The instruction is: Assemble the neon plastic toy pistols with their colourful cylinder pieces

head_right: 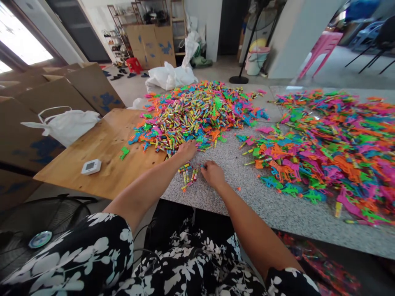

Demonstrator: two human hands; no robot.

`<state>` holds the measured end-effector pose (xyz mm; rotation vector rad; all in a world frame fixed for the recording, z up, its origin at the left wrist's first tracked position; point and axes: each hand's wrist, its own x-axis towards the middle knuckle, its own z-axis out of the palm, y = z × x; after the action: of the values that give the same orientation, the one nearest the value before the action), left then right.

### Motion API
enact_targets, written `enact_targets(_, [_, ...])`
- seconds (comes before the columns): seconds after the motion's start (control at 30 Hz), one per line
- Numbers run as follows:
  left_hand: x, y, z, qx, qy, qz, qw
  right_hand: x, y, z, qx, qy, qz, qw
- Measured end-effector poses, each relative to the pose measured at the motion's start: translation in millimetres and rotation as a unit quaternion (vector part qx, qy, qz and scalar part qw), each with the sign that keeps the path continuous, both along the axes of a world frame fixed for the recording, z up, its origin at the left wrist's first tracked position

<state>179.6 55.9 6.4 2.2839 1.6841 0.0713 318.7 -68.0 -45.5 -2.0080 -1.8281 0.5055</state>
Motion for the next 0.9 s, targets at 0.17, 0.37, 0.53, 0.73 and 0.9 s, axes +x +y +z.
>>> enact_targets(0.17, [-30, -10, -0.3, 0.053, -0.122, 0.020, 0.991, 20, -9, -1, 0.010, 0.203, -0.079, 0.976])
enact_targets(0.37, [-61, -44, 2.8, -0.180, -0.468, 0.059, 0.863, 16, -12, 25, 0.038, 0.444, -0.067, 0.893])
enact_targets(0.53, [-72, -73, 11.2, -0.305, -0.559, 0.051, 0.769, -3, -13, 51, 0.069, 0.534, -0.039, 0.842])
enact_targets(0.73, [-73, -89, 18.7, -0.309, -0.596, 0.086, 0.736, -16, -15, 56, 0.053, 0.544, -0.029, 0.837])
enact_targets(0.9, [-68, -92, 14.1, -0.326, -0.640, 0.115, 0.686, -17, -18, 56, 0.080, 0.567, -0.051, 0.818])
